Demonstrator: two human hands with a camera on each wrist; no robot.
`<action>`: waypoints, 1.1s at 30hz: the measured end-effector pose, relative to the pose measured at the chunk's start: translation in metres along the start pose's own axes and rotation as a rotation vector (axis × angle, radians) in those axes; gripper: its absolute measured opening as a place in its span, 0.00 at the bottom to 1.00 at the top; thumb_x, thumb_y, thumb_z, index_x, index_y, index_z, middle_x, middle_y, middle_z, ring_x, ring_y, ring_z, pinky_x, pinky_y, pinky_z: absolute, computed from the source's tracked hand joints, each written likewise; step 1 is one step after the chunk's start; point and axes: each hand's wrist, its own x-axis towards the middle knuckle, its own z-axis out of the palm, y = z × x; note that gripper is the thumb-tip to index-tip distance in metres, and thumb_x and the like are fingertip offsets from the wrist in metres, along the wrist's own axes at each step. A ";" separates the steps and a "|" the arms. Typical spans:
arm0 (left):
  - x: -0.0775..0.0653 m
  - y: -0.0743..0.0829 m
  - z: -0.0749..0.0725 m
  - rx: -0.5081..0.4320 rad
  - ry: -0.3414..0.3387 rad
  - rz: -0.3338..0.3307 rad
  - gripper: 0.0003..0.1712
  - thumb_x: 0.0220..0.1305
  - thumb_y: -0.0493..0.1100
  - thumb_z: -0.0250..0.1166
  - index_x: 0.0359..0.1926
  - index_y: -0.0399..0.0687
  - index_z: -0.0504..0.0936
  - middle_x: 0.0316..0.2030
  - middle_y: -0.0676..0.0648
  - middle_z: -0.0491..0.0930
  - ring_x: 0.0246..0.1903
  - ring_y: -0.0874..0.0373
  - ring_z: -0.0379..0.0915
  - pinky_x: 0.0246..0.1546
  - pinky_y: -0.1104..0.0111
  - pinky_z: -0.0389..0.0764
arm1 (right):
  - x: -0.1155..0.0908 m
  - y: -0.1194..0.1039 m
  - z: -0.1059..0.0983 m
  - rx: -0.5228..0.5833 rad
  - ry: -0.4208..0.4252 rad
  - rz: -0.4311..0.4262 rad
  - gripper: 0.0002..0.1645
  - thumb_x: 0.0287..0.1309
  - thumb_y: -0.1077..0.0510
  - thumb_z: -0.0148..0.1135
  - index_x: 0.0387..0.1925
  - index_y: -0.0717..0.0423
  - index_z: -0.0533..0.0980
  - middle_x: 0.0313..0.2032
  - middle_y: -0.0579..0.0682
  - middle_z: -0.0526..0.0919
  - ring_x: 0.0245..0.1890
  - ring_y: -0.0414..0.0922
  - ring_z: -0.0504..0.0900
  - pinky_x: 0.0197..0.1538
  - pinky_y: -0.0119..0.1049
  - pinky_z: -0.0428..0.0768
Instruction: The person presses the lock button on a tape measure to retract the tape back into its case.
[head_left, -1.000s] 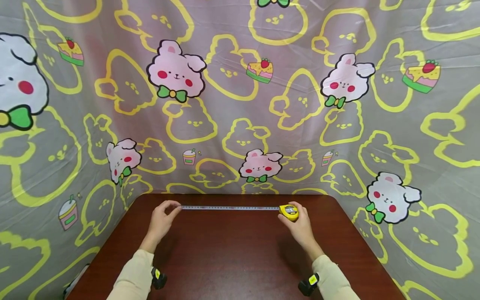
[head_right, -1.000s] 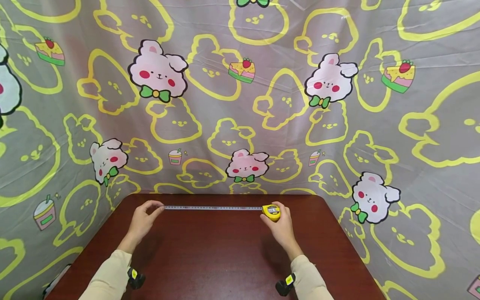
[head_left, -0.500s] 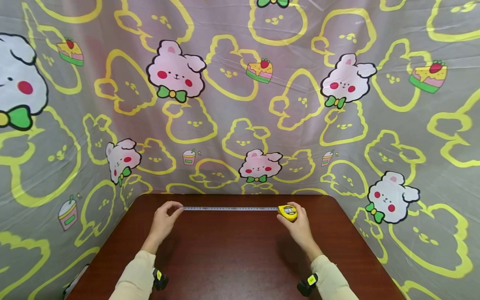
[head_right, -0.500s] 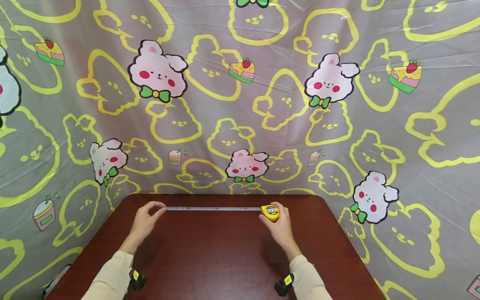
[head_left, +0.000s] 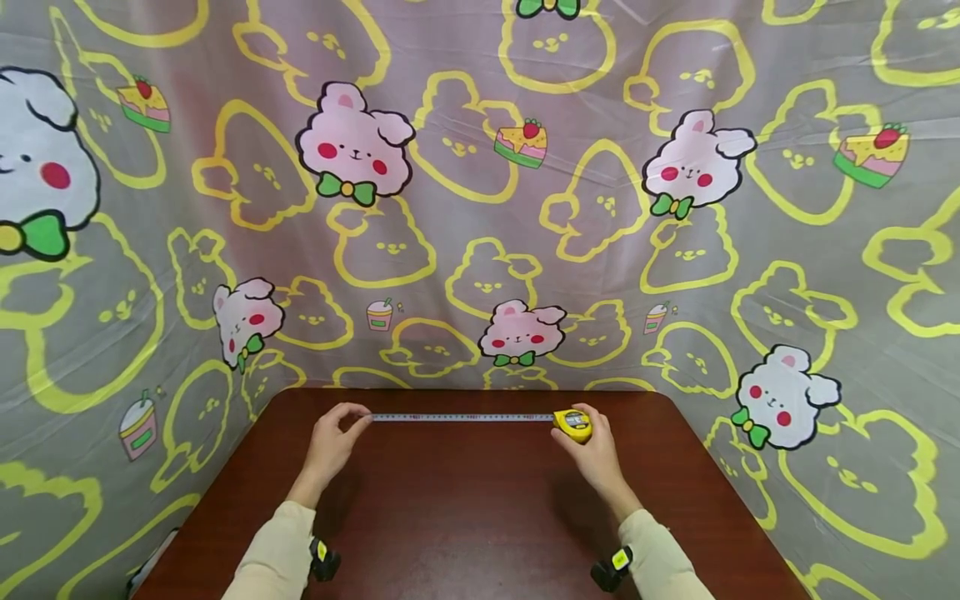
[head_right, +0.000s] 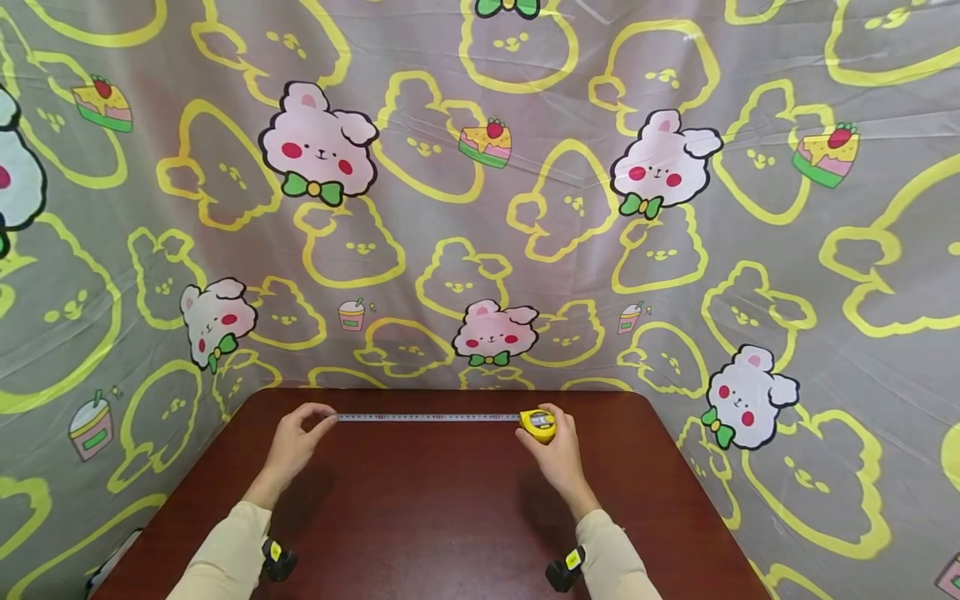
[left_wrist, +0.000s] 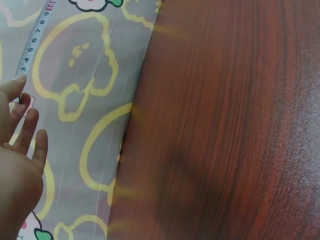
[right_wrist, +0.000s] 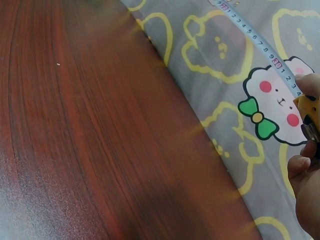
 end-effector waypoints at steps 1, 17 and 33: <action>0.000 0.000 0.000 -0.002 -0.001 -0.004 0.04 0.66 0.34 0.72 0.40 0.39 0.86 0.38 0.45 0.83 0.41 0.54 0.75 0.44 0.75 0.70 | 0.000 0.000 0.001 0.002 -0.002 -0.001 0.40 0.55 0.55 0.80 0.65 0.59 0.71 0.53 0.59 0.71 0.51 0.55 0.74 0.53 0.44 0.74; 0.003 0.001 0.014 -0.021 -0.031 0.018 0.04 0.65 0.31 0.72 0.40 0.39 0.86 0.37 0.47 0.83 0.40 0.52 0.76 0.43 0.74 0.71 | -0.003 -0.003 0.010 0.022 -0.010 0.015 0.39 0.55 0.55 0.80 0.64 0.58 0.71 0.54 0.60 0.71 0.51 0.55 0.74 0.55 0.46 0.74; 0.004 0.000 0.017 -0.059 -0.020 0.003 0.04 0.64 0.31 0.72 0.39 0.38 0.86 0.36 0.47 0.83 0.40 0.50 0.76 0.42 0.74 0.72 | -0.003 -0.004 0.018 0.034 -0.013 0.029 0.40 0.56 0.54 0.80 0.65 0.58 0.70 0.54 0.59 0.71 0.52 0.55 0.74 0.54 0.43 0.76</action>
